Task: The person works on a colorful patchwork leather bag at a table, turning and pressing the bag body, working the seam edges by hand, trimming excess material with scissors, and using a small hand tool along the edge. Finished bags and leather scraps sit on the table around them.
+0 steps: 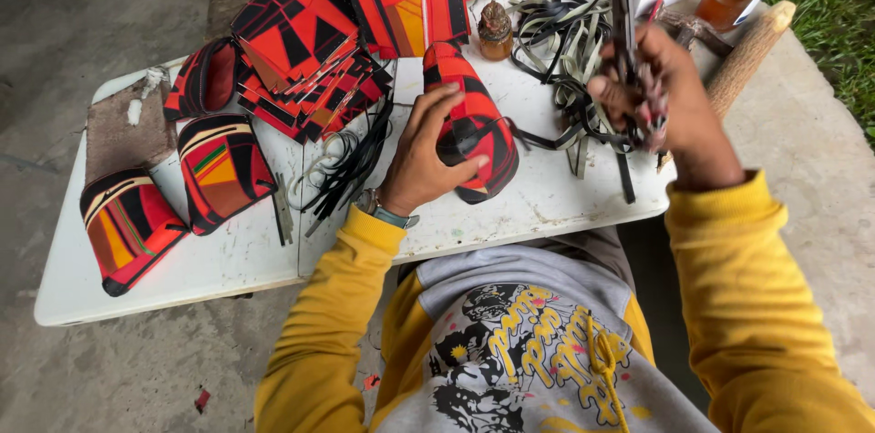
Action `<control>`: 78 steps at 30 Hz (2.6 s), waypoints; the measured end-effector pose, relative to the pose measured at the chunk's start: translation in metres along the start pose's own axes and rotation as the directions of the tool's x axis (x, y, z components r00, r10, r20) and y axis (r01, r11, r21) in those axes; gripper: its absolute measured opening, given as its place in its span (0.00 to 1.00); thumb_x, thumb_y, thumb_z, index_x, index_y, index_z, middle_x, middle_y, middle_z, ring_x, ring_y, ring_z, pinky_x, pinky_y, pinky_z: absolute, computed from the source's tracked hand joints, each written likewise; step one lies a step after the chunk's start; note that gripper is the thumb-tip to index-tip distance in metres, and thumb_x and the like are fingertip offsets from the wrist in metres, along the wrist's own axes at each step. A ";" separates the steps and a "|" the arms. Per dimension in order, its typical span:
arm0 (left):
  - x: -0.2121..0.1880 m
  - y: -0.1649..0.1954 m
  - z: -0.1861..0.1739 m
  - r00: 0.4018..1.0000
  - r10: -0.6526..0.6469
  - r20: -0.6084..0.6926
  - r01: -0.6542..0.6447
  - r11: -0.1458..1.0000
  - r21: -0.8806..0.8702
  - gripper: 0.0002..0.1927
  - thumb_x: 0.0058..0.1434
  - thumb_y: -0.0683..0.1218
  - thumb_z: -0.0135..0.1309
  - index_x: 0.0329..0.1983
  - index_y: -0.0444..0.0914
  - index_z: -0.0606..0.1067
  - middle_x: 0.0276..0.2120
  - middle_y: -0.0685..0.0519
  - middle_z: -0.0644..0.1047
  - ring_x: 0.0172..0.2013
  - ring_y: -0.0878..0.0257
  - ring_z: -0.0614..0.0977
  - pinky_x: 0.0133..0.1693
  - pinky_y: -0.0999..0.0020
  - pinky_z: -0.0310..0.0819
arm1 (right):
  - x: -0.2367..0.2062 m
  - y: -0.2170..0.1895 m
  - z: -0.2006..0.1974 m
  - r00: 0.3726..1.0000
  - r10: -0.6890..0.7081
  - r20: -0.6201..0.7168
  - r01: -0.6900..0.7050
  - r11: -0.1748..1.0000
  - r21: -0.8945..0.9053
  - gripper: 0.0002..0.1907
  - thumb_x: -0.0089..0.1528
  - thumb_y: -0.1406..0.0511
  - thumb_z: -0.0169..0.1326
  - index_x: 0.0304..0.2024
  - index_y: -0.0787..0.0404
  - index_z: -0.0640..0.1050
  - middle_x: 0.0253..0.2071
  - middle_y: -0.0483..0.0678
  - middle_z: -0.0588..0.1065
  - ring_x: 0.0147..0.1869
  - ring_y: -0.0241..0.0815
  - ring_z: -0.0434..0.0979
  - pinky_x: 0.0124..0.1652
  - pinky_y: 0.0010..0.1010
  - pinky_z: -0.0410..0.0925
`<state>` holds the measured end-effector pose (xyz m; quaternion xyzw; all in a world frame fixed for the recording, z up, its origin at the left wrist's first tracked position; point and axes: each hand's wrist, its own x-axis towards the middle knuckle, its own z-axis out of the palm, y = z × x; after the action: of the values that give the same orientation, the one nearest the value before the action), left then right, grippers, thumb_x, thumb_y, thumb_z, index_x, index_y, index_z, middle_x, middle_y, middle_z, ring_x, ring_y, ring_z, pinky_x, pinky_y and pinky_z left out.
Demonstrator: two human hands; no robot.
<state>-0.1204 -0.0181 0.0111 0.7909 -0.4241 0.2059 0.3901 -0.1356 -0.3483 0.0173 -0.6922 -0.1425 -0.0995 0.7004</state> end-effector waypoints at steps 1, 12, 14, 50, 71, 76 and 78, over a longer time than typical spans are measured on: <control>-0.001 -0.002 0.000 1.000 0.014 -0.007 -0.014 0.999 0.036 0.43 0.54 0.44 0.73 0.70 0.35 0.65 0.67 0.43 0.67 0.69 0.47 0.71 0.70 0.57 0.68 | -0.013 0.002 0.007 0.999 -0.046 -0.009 0.046 0.999 -0.011 0.14 0.66 0.74 0.61 0.49 0.59 0.70 0.34 0.39 0.71 0.28 0.31 0.68 0.27 0.23 0.61; 0.028 -0.001 -0.056 0.921 0.363 -0.144 -0.275 0.864 0.422 0.37 0.61 0.42 0.73 0.68 0.32 0.66 0.66 0.44 0.67 0.67 0.47 0.73 0.68 0.59 0.71 | -0.084 0.001 0.094 0.991 -0.120 0.052 0.123 0.727 -0.676 0.22 0.57 0.61 0.59 0.50 0.63 0.72 0.36 0.56 0.76 0.34 0.56 0.76 0.35 0.41 0.70; 0.032 0.001 -0.056 0.929 0.339 -0.150 -0.273 0.900 0.340 0.40 0.59 0.45 0.76 0.67 0.32 0.65 0.66 0.43 0.66 0.66 0.46 0.72 0.69 0.57 0.71 | -0.074 -0.004 0.101 0.987 -0.149 0.057 0.148 0.710 -0.688 0.22 0.57 0.60 0.59 0.50 0.63 0.72 0.36 0.57 0.76 0.35 0.58 0.76 0.36 0.42 0.70; 0.017 -0.014 -0.044 0.941 0.265 -0.210 -0.139 0.870 0.473 0.40 0.60 0.50 0.75 0.67 0.32 0.65 0.65 0.45 0.67 0.66 0.50 0.71 0.68 0.58 0.68 | -0.067 -0.027 0.125 0.936 -0.335 0.110 0.285 0.536 -0.794 0.19 0.59 0.60 0.60 0.50 0.61 0.76 0.45 0.51 0.77 0.44 0.55 0.78 0.37 0.41 0.70; 0.001 -0.013 -0.050 0.939 0.284 -0.193 -0.167 0.869 0.466 0.43 0.58 0.48 0.77 0.69 0.33 0.64 0.67 0.46 0.65 0.68 0.51 0.69 0.69 0.58 0.67 | -0.076 -0.028 0.129 0.950 -0.260 0.176 0.308 0.672 -0.673 0.19 0.58 0.62 0.60 0.50 0.63 0.77 0.38 0.53 0.77 0.31 0.51 0.77 0.32 0.38 0.70; -0.005 -0.017 -0.053 0.951 0.237 -0.196 -0.123 0.877 0.465 0.44 0.56 0.47 0.77 0.69 0.33 0.64 0.68 0.46 0.65 0.69 0.51 0.70 0.70 0.59 0.67 | -0.069 -0.026 0.131 0.951 -0.233 0.202 0.308 0.688 -0.658 0.19 0.59 0.61 0.61 0.49 0.64 0.77 0.35 0.53 0.77 0.29 0.49 0.77 0.31 0.37 0.70; -0.008 -0.020 -0.054 0.953 0.229 -0.199 -0.114 0.878 0.465 0.44 0.56 0.47 0.76 0.69 0.33 0.64 0.68 0.46 0.65 0.69 0.51 0.69 0.70 0.59 0.67 | -0.068 -0.023 0.132 0.965 -0.174 0.194 0.258 0.747 -0.613 0.17 0.59 0.62 0.60 0.48 0.64 0.78 0.32 0.52 0.77 0.27 0.46 0.78 0.30 0.35 0.70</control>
<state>-0.1077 0.0354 0.0304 0.7864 -0.3818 0.4292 0.2273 -0.2158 -0.2208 0.0164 -0.8708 -0.2233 -0.1784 0.4000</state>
